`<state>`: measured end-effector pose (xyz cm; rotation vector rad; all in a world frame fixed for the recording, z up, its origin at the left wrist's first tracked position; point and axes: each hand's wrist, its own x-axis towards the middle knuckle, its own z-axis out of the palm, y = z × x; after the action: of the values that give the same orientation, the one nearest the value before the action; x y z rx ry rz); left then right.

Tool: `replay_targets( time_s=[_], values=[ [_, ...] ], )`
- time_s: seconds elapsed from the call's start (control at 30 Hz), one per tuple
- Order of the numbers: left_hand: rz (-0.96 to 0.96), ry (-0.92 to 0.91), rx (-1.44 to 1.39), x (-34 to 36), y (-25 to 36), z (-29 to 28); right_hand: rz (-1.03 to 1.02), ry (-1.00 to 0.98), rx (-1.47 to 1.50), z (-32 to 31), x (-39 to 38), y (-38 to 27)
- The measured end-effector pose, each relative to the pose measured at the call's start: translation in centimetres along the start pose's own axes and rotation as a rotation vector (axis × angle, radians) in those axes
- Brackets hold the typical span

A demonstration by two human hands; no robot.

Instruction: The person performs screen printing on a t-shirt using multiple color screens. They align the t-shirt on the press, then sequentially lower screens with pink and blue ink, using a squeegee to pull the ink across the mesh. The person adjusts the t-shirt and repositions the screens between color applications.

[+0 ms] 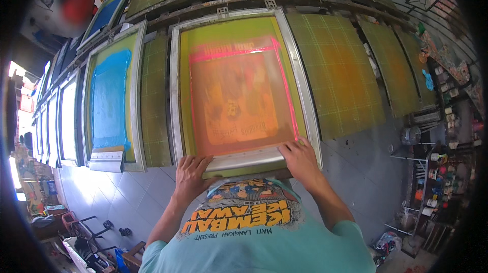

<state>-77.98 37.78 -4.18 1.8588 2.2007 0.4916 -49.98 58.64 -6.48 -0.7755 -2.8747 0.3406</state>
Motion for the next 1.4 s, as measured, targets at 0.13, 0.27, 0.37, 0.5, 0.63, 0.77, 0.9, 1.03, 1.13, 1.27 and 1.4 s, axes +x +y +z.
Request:
replay_targets(
  time_s=[0.13,0.27,0.37,0.5,0.63,0.77,0.9,1.03,1.13,1.27,1.4],
  values=[
    [0.017,-0.089,0.071,2.7,-1.4,0.4,-0.006,-0.011,0.064,-0.8,1.5,1.0],
    [0.059,-0.081,0.054,7.7,-3.2,-2.5,0.025,0.104,-0.007,-2.2,5.6,3.4],
    [-0.037,-0.045,0.265,15.5,-6.4,-3.7,0.171,0.099,-0.076,-3.3,14.6,6.1],
    [-0.049,0.144,0.191,27.0,-16.1,-2.8,-0.013,0.255,-0.121,0.3,29.9,11.9],
    [-0.031,0.103,0.22,34.7,-18.5,-2.3,0.036,0.246,-0.197,2.1,36.3,16.3],
    [-0.028,0.224,0.146,34.5,-19.3,0.6,0.046,0.258,-0.19,4.6,35.9,16.8],
    [-0.158,0.198,0.106,27.5,-16.1,-0.1,0.026,0.205,-0.099,4.1,31.6,13.3],
    [-0.056,0.12,0.007,18.5,-10.6,1.7,0.096,0.182,-0.047,2.6,17.5,9.3],
    [-0.053,0.058,-0.003,7.2,-6.3,4.2,0.075,0.165,-0.036,3.2,6.0,4.6],
    [-0.002,0.261,0.014,-1.3,-1.6,7.4,0.037,0.296,0.004,3.7,-1.5,1.7],
    [-0.012,0.306,0.003,-0.5,-0.9,6.5,0.039,0.3,-0.023,3.6,-1.7,1.7]
  ],
)
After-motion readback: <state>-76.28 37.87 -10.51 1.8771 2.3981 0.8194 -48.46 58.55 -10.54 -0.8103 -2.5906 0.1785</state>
